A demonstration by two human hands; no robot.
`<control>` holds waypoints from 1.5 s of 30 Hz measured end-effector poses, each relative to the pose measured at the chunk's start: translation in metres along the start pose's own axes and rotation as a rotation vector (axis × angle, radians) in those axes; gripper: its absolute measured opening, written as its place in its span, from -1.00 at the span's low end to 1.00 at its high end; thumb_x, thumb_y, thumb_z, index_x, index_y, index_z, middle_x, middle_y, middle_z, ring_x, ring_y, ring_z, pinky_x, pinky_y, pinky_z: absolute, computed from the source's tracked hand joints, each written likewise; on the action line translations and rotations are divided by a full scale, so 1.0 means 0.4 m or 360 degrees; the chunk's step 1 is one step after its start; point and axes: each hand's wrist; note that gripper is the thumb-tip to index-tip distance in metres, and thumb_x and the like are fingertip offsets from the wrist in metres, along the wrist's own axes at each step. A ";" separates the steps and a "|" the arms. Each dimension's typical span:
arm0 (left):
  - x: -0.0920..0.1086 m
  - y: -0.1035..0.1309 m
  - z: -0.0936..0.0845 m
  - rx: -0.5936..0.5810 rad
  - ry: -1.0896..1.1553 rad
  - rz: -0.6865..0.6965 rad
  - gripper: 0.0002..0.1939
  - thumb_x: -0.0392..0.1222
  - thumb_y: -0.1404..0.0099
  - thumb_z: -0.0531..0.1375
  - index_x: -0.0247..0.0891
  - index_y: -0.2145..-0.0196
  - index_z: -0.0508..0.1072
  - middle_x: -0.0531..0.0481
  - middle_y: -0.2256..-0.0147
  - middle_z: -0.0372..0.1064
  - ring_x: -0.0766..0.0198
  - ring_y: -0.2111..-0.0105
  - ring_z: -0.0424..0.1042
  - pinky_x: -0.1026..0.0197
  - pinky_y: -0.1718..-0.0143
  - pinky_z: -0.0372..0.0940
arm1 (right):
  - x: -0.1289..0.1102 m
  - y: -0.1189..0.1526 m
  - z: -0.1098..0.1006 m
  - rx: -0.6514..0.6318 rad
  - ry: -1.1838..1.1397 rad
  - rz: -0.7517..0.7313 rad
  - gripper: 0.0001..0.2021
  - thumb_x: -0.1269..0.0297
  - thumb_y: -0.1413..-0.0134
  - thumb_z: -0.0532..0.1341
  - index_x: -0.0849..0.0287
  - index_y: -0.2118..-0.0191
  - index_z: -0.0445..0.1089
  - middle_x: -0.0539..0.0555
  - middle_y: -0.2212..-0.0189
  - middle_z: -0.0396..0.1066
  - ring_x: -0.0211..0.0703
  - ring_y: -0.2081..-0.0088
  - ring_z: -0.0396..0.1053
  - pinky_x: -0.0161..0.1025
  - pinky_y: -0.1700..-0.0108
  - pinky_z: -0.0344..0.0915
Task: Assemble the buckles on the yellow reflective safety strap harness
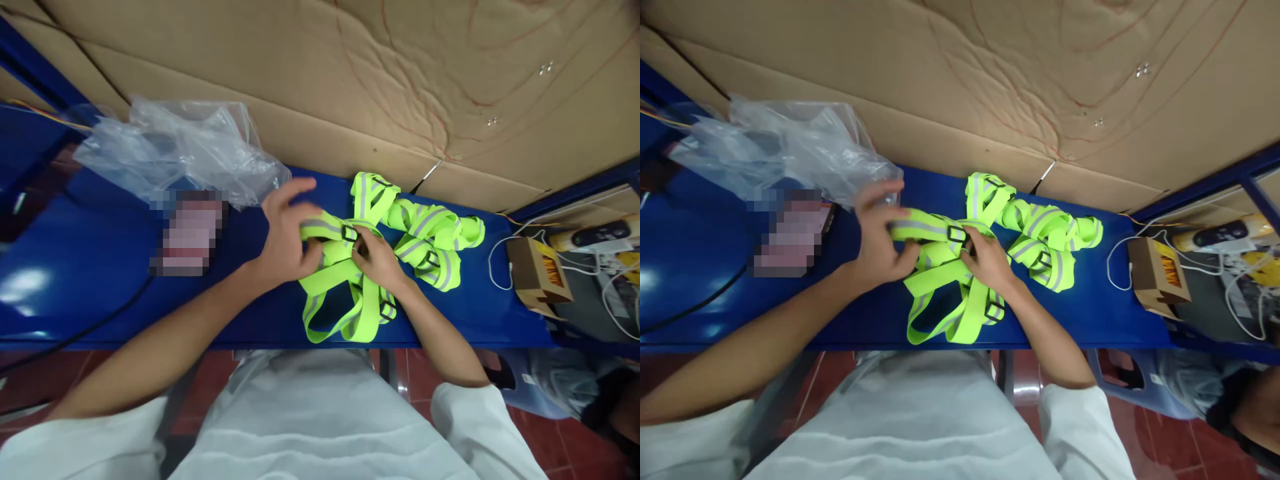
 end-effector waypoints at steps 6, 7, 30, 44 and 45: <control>0.066 0.021 0.017 -0.0905 -0.0302 0.0408 -0.85 -0.11 -0.43 0.21 -0.16 0.31 0.50 -0.03 0.33 0.46 0.17 0.30 0.45 0.06 0.20 0.25 | -0.001 -0.004 0.017 0.0260 -0.0166 0.0018 -0.73 0.26 -0.33 0.12 0.08 -0.07 0.41 0.00 0.42 0.44 -0.10 0.43 0.40 -0.11 0.26 0.38; 0.064 0.022 0.022 -0.1046 -0.0404 0.0255 -0.77 -0.03 -0.48 0.18 -0.18 0.27 0.52 -0.06 0.33 0.47 0.13 0.28 0.48 0.06 0.20 0.29 | -0.002 -0.002 0.017 0.0347 -0.0161 -0.0011 -0.76 0.29 -0.33 0.11 0.07 -0.02 0.44 -0.01 0.43 0.43 -0.11 0.43 0.39 -0.12 0.27 0.37; 0.017 0.009 0.024 -0.1167 -0.0540 -0.0769 -0.32 -0.56 -0.24 -0.03 -0.26 -0.28 0.31 -0.31 -0.25 0.19 -0.07 -0.11 0.41 -0.10 -0.11 0.46 | -0.031 0.018 -0.006 -0.0194 -0.0294 -0.0415 -0.83 0.25 -0.39 0.20 0.11 0.30 0.34 -0.06 0.47 0.35 -0.31 0.48 0.28 -0.31 0.38 0.20; 0.001 0.024 0.021 -0.1294 -0.0704 -0.0457 -0.74 -0.25 -0.45 0.19 -0.21 -0.04 0.56 -0.27 -0.12 0.31 -0.20 -0.13 0.38 -0.18 -0.05 0.33 | -0.022 0.010 0.007 0.0016 -0.0195 -0.0252 -0.59 0.08 -0.56 -0.03 0.13 -0.22 0.41 0.26 -0.36 0.32 -0.01 -0.43 0.27 0.07 -0.47 0.24; 0.002 0.022 0.021 -0.1300 -0.0714 -0.0429 -0.74 -0.26 -0.45 0.19 -0.21 -0.04 0.56 -0.27 -0.12 0.32 -0.19 -0.12 0.39 -0.16 -0.04 0.33 | -0.019 0.007 0.006 0.0102 -0.0219 -0.0234 -0.61 0.11 -0.56 -0.04 0.12 -0.17 0.44 0.24 -0.28 0.41 -0.02 -0.36 0.34 0.07 -0.43 0.29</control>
Point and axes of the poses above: each hand's wrist, its own y-axis away from the middle knuckle, its own z-axis out of the palm, x = y × z
